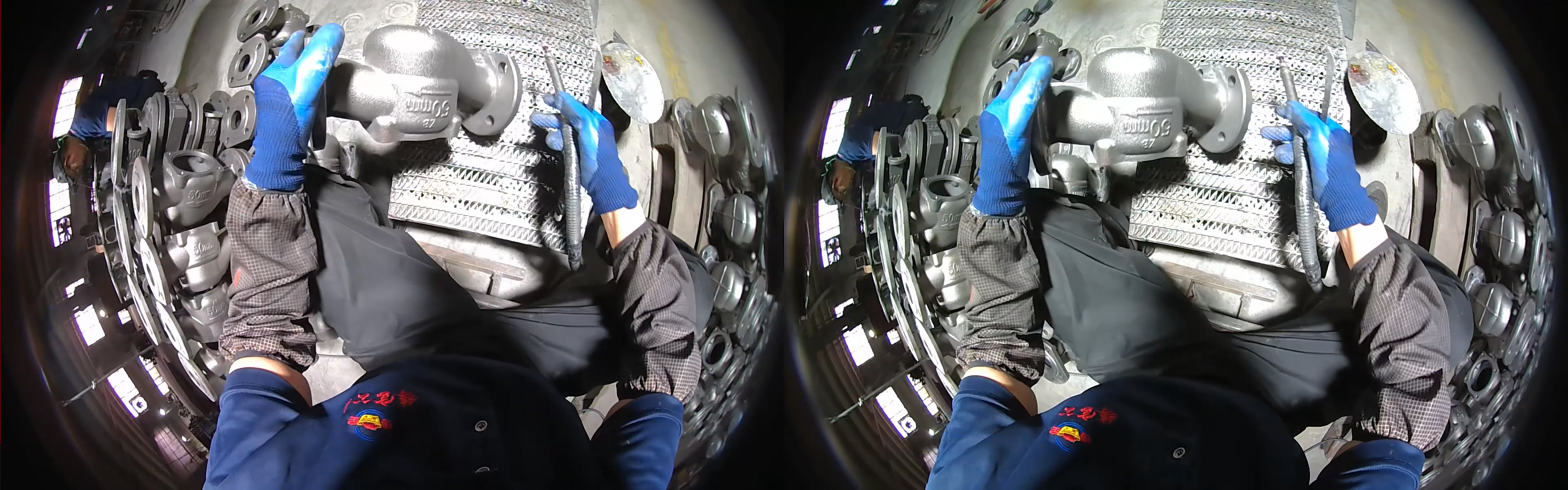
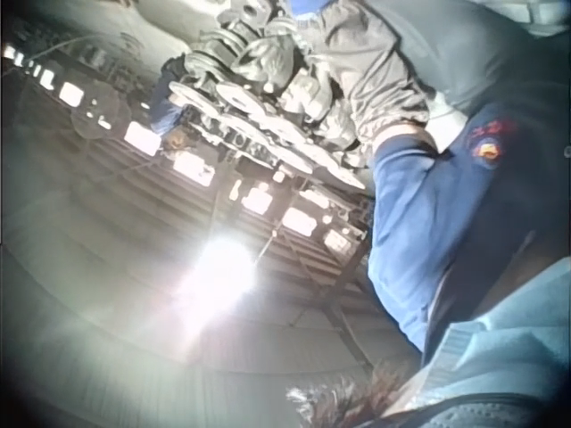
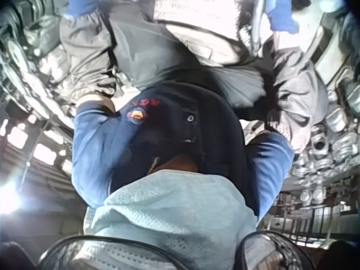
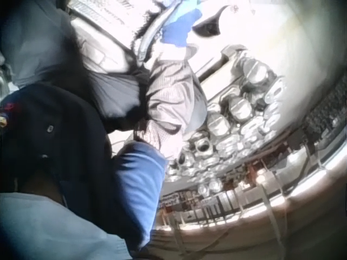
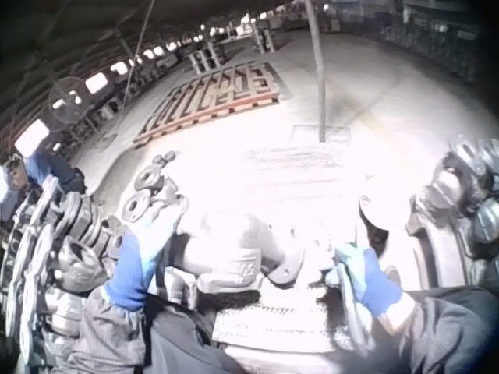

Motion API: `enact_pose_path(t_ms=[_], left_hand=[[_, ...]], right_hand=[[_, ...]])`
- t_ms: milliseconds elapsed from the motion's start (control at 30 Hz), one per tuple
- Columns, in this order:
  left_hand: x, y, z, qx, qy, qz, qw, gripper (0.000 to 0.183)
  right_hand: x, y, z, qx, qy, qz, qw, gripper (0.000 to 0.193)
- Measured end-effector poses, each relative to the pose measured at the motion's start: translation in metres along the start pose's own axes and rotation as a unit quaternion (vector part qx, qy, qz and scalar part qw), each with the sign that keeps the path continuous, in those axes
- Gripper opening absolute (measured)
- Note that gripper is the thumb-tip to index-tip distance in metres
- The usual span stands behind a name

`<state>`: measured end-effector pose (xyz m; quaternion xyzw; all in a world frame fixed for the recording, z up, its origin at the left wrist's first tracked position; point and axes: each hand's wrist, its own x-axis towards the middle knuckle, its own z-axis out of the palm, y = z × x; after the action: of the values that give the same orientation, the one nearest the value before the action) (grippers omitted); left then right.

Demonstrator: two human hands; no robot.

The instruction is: The person cleans industrial metal castings using a handheld scraper and a brush. They pick up individual metal pieces, scrape the interior and exterior surfaces with a tool, and then brush away debris.

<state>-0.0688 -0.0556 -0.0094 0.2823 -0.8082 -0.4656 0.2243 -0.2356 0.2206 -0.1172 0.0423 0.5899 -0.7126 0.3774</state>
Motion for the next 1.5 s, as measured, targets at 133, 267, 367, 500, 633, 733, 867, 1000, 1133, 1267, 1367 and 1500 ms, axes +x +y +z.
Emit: enact_pose_path(t_ms=[133, 267, 367, 500, 633, 733, 867, 1000, 1133, 1267, 1367, 1500], left_hand=[[0.003, -0.021, -0.015, 0.078, -0.051, 0.136, 0.986, 0.036], [-0.002, -0.011, -0.01, -0.036, -0.026, 0.098, 0.994, 0.06], [-0.005, -0.01, -0.01, 0.039, -0.047, 0.087, 0.994, 0.038], [-0.003, -0.015, -0.007, 0.096, -0.058, 0.144, 0.983, 0.036], [-0.001, -0.008, 0.003, 0.192, -0.052, 0.251, 0.947, 0.038], [0.001, 0.003, 0.005, 0.336, -0.008, 0.382, 0.861, 0.037], [-0.003, 0.011, 0.01, 0.036, -0.084, 0.213, 0.973, 0.06], [-0.023, 0.041, 0.024, -0.173, -0.122, -0.068, 0.975, 0.075], [-0.024, 0.054, 0.028, -0.164, -0.154, 0.02, 0.974, 0.065], [-0.017, 0.035, 0.026, -0.223, -0.172, 0.059, 0.958, 0.054], [-0.014, 0.034, 0.019, -0.139, -0.142, 0.092, 0.976, 0.05], [-0.01, 0.025, 0.025, -0.096, -0.106, 0.153, 0.978, 0.045]], right_hand=[[-0.013, -0.007, 0.005, -0.075, 0.03, 0.028, 0.996, 0.044], [-0.025, -0.015, 0.006, -0.092, 0.004, 0.008, 0.996, 0.045], [-0.033, -0.02, 0.009, -0.097, -0.002, -0.023, 0.995, 0.045], [-0.044, -0.023, 0.012, -0.096, -0.037, -0.033, 0.994, 0.045], [-0.058, -0.03, 0.013, -0.09, -0.104, -0.032, 0.99, 0.048], [-0.066, -0.04, 0.028, -0.087, -0.185, -0.117, 0.972, 0.039], [-0.062, -0.052, 0.078, -0.15, -0.299, -0.305, 0.892, 0.032], [-0.061, -0.049, 0.117, 0.031, -0.425, -0.243, 0.871, 0.031], [-0.062, -0.046, 0.114, 0.009, -0.505, -0.095, 0.858, 0.039], [-0.074, -0.051, 0.123, 0.041, -0.466, 0.093, 0.879, 0.048], [-0.062, -0.046, 0.127, -0.036, -0.472, 0.066, 0.879, 0.049], [-0.064, -0.055, 0.138, -0.357, -0.28, -0.107, 0.885, 0.042]])
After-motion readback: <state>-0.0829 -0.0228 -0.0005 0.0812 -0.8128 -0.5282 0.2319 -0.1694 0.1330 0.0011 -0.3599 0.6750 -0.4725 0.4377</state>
